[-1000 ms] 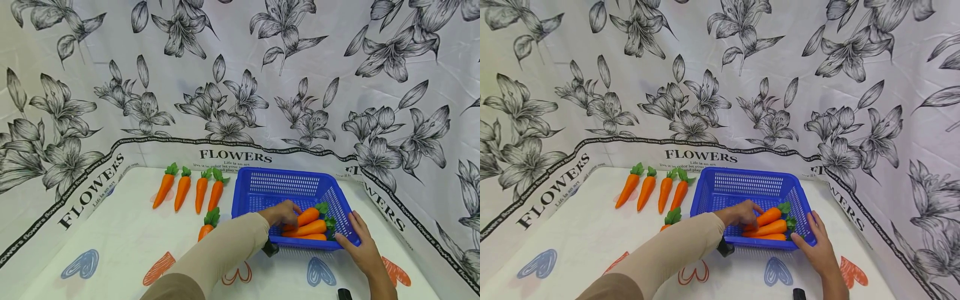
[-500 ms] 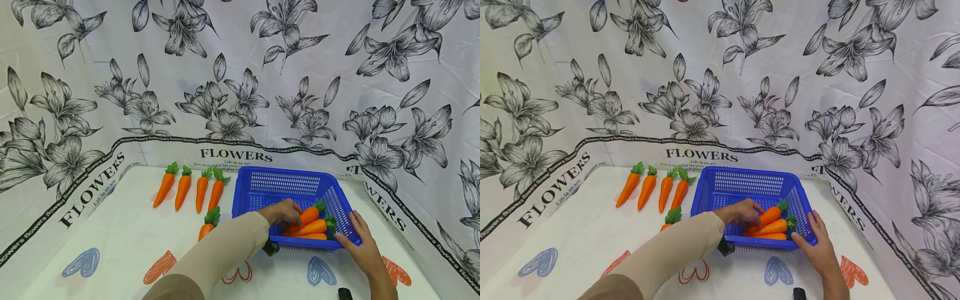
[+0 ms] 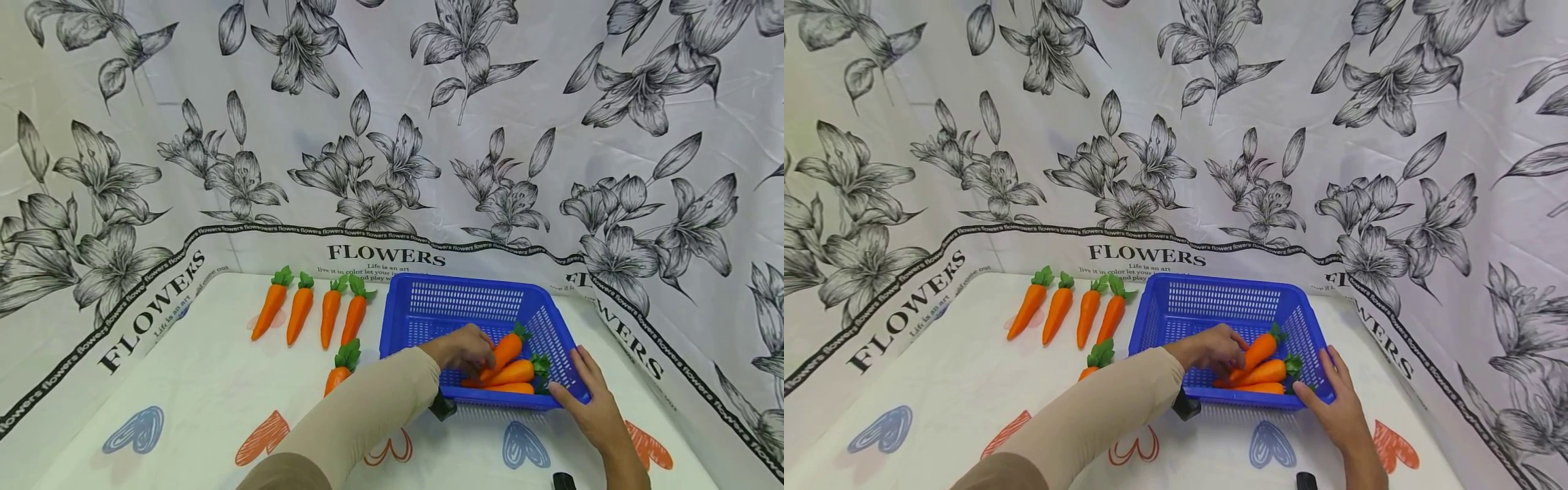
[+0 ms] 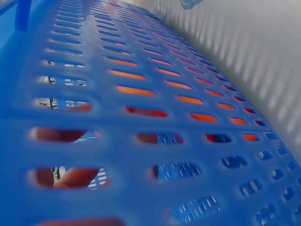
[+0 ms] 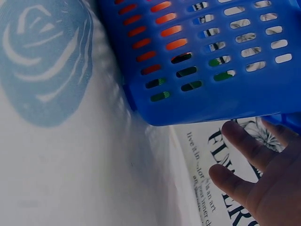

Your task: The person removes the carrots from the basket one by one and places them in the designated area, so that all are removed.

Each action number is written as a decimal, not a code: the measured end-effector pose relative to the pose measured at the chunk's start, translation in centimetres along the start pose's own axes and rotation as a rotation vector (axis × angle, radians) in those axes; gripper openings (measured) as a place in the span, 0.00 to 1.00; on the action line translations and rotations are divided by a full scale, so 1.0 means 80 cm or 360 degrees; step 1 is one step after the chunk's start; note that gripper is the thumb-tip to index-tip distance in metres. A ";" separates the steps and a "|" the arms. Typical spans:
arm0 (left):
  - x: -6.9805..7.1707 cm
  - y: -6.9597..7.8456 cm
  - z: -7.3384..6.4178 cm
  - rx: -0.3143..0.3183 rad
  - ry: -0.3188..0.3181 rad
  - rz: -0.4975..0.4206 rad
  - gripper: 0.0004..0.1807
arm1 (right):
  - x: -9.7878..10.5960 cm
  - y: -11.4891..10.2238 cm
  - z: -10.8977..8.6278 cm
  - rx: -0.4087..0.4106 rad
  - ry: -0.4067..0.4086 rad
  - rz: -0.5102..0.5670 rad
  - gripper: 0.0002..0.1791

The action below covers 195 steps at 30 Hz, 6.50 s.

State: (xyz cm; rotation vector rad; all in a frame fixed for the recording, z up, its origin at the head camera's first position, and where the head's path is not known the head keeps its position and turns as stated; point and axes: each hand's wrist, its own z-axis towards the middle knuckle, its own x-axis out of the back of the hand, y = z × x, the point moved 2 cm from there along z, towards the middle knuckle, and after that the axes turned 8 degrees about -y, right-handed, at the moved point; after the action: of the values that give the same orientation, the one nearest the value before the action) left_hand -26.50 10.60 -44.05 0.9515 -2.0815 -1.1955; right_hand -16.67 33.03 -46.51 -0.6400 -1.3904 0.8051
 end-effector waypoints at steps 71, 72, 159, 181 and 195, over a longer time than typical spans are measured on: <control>0.077 0.040 -0.198 -0.0999 0.0032 -0.0819 0.27 | -0.001 -0.004 -0.004 0.0014 0.0000 0.0021 0.45; 0.079 0.038 -0.201 -0.1007 0.0042 -0.0819 0.27 | -0.001 -0.004 -0.005 0.0013 -0.0001 0.0018 0.45; 0.204 -0.203 -0.333 -0.0389 0.0632 -0.0752 0.36 | -0.003 -0.001 -0.005 0.0059 0.0011 0.0018 0.45; 0.206 -0.260 -0.310 -0.0155 0.0694 -0.0559 0.34 | -0.002 -0.001 -0.006 -0.0038 -0.0029 -0.0028 0.46; 0.202 -0.254 -0.309 0.0076 0.0833 -0.0244 0.31 | -0.004 0.000 -0.006 0.0001 -0.0015 0.0013 0.45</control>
State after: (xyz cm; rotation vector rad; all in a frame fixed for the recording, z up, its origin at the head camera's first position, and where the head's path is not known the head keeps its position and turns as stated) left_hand -11.60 -21.59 -49.06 1.3036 -1.6470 -0.8496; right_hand -16.22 32.85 -46.76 -0.6429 -1.3969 0.8160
